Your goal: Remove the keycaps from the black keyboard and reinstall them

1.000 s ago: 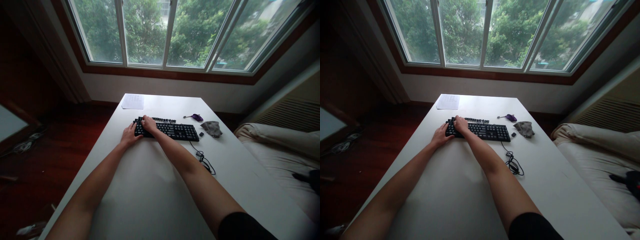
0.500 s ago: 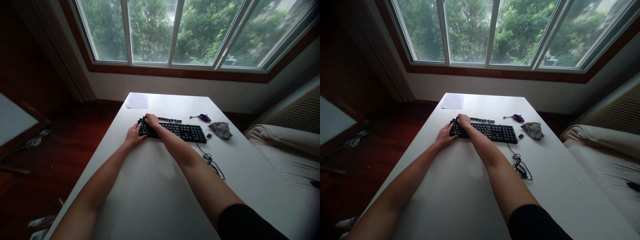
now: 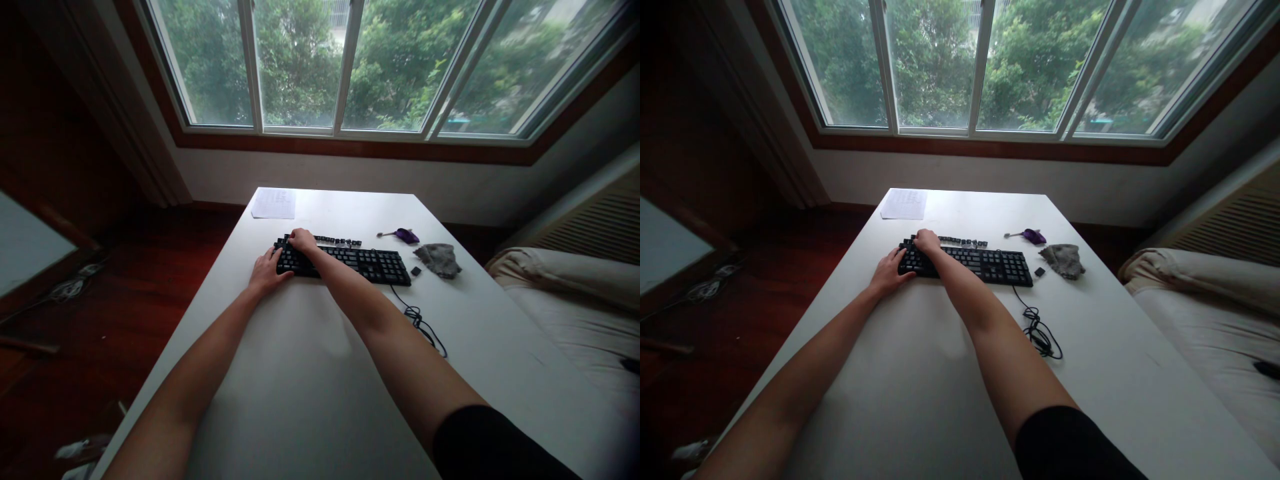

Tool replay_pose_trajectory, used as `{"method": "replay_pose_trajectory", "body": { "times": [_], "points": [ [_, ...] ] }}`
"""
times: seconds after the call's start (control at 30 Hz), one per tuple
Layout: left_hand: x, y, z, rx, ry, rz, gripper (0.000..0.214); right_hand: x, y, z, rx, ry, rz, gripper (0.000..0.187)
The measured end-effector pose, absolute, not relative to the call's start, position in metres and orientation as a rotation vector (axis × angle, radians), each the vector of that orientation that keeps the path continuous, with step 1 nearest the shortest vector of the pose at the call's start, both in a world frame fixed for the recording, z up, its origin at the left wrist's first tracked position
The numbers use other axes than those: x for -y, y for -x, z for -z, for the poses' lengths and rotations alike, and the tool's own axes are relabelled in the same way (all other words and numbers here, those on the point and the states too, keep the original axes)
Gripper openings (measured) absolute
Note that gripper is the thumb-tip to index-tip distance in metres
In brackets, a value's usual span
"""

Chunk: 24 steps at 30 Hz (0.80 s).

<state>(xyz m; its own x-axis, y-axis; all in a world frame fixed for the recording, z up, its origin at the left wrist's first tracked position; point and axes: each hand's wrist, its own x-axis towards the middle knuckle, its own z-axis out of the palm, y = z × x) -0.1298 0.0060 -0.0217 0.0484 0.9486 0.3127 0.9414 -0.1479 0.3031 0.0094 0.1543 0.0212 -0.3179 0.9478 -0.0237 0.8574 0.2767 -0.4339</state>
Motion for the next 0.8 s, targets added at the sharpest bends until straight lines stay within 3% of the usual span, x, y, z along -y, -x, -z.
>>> {"method": "replay_pose_trajectory", "body": {
  "times": [0.2,0.53,0.8],
  "points": [
    [-0.005,0.129,0.019,-2.040,-2.235,-0.705,0.087,-0.159,-0.019,-0.026,2.287,1.538,-0.523,0.025],
    [-0.006,0.128,0.020,-2.031,-2.231,-0.699,0.091,-0.161,-0.029,-0.034,2.489,1.291,-0.962,0.031],
    [-0.008,0.128,0.021,-2.035,-2.241,-0.699,0.091,-0.156,-0.025,-0.037,2.534,1.318,-0.923,0.026]
  ]
}}
